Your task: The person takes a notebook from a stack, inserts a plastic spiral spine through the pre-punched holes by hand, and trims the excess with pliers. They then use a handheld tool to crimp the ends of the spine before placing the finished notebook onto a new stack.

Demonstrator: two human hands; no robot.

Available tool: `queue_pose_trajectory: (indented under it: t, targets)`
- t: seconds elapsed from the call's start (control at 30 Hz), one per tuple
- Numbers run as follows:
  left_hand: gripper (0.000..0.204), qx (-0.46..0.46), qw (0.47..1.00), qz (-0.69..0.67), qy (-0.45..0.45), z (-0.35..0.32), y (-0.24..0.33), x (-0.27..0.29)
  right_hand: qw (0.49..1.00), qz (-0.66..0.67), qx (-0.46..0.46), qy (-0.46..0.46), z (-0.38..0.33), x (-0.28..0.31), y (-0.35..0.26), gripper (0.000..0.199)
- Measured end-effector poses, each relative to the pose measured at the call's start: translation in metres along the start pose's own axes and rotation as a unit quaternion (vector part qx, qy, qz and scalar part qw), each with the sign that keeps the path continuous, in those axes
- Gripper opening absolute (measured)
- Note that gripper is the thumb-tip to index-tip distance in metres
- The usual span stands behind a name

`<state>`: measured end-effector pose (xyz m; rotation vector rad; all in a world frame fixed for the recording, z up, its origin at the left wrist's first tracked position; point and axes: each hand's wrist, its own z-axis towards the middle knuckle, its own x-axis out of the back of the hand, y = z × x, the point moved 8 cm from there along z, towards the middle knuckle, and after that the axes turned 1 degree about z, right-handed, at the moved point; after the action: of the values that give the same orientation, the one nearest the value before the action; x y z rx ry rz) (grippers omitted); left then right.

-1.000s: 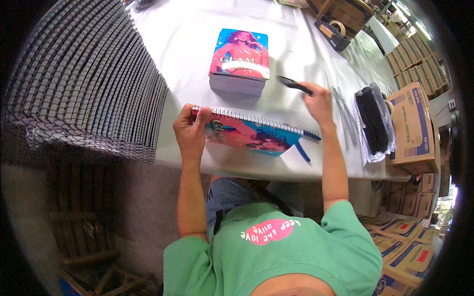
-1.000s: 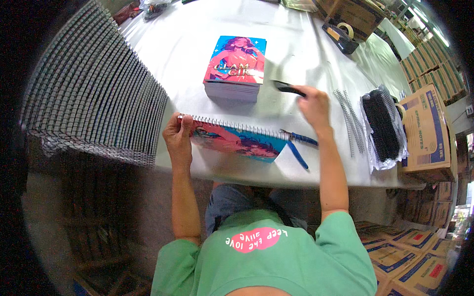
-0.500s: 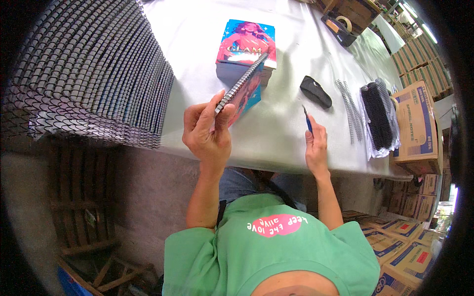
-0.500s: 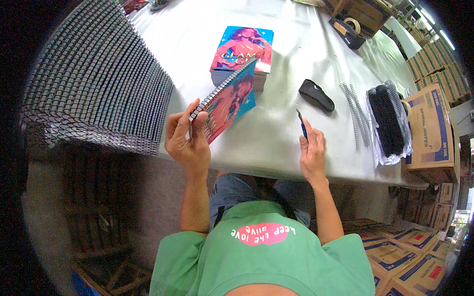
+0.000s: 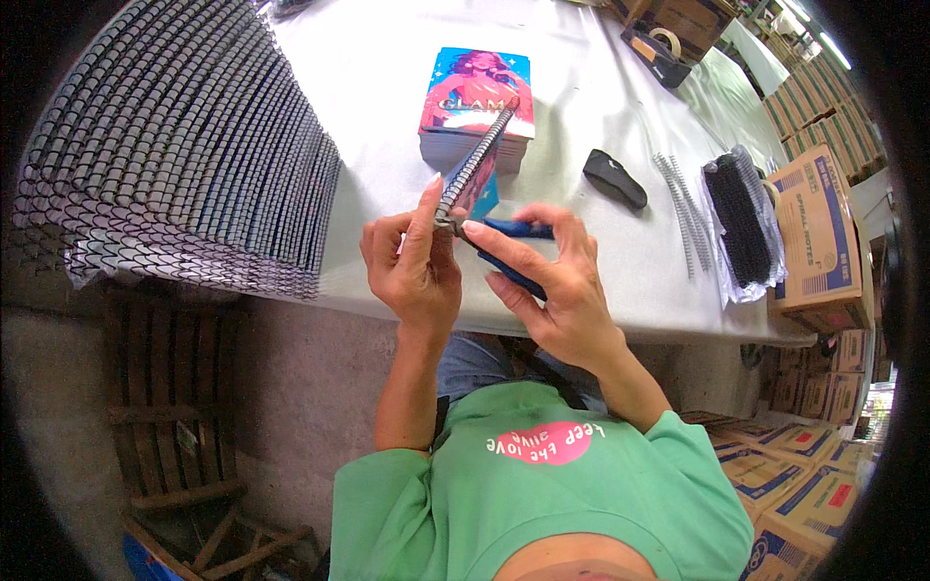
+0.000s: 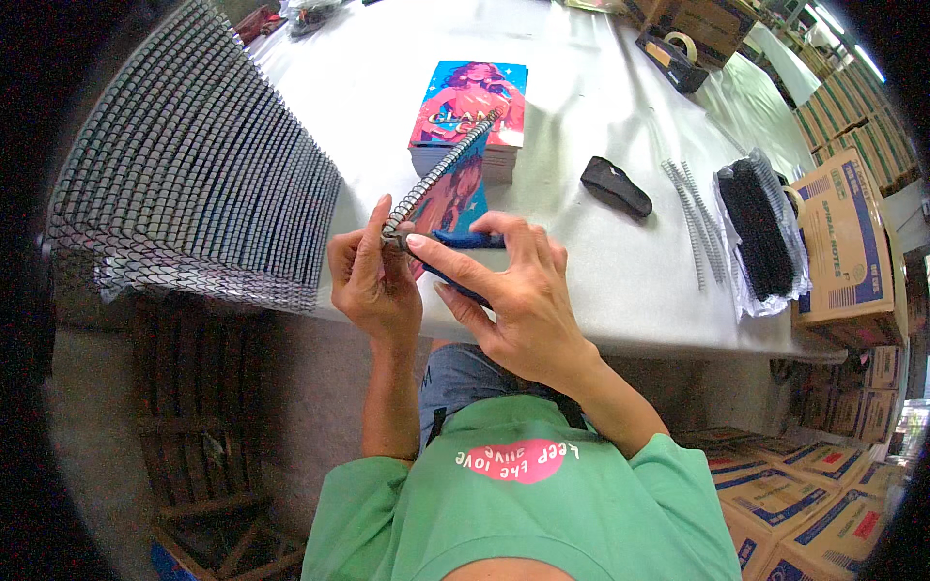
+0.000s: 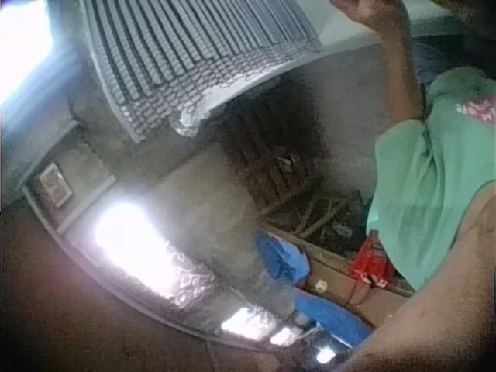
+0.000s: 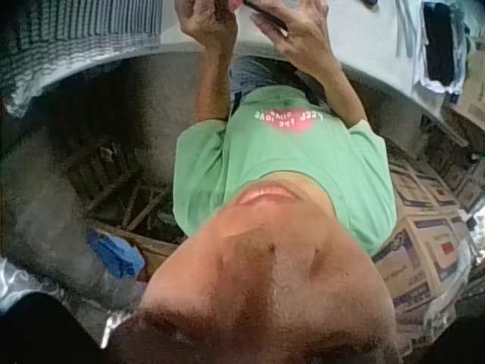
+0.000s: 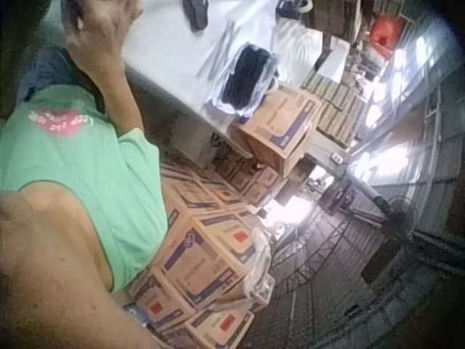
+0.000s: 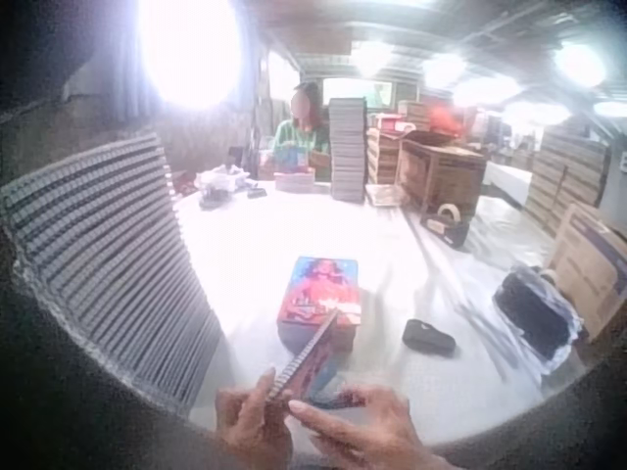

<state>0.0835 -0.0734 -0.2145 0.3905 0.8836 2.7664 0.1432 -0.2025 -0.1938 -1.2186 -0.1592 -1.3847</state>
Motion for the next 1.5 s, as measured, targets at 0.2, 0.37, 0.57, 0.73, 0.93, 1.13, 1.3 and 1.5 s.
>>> queue_pose_trajectory:
  t: [0.2,0.37,0.57,0.73,0.93,1.13,1.3,1.5]
  targets:
    - [0.034,-0.053,0.998,0.036,0.019,-0.006,0.005,0.003,0.608,0.706,-0.289,-0.219,-0.027,-0.048,0.016,0.049]
    - [0.038,0.089,0.987,-0.112,0.066,0.004,-0.020,0.005,0.968,0.191,-0.137,-0.090,-0.024,-0.028,0.057,0.054]
    - [0.021,0.227,0.929,-0.280,0.086,0.018,-0.041,0.010,0.913,-0.257,-0.316,-0.033,-0.102,-0.012,0.175,0.055]
    - [0.012,0.149,0.924,-0.350,0.047,0.033,-0.007,0.018,0.967,0.172,-0.092,0.165,-0.041,0.016,0.139,0.081]
    - [0.017,-0.093,0.904,-0.407,0.090,0.099,0.076,0.074,0.835,0.501,-0.003,0.226,0.044,0.058,0.107,0.032]
    - [0.033,-0.335,0.897,0.232,0.168,0.217,0.140,0.196,0.816,0.494,0.206,0.218,0.194,0.134,-0.032,0.037]
    - [0.047,-0.146,0.971,-0.052,0.184,0.275,0.086,0.264,0.873,0.373,0.242,0.201,0.286,0.148,-0.103,0.038]
    - [0.070,0.013,0.991,-0.049,0.124,0.256,-0.046,0.234,0.925,0.228,0.248,0.176,0.358,0.136,-0.155,0.039]
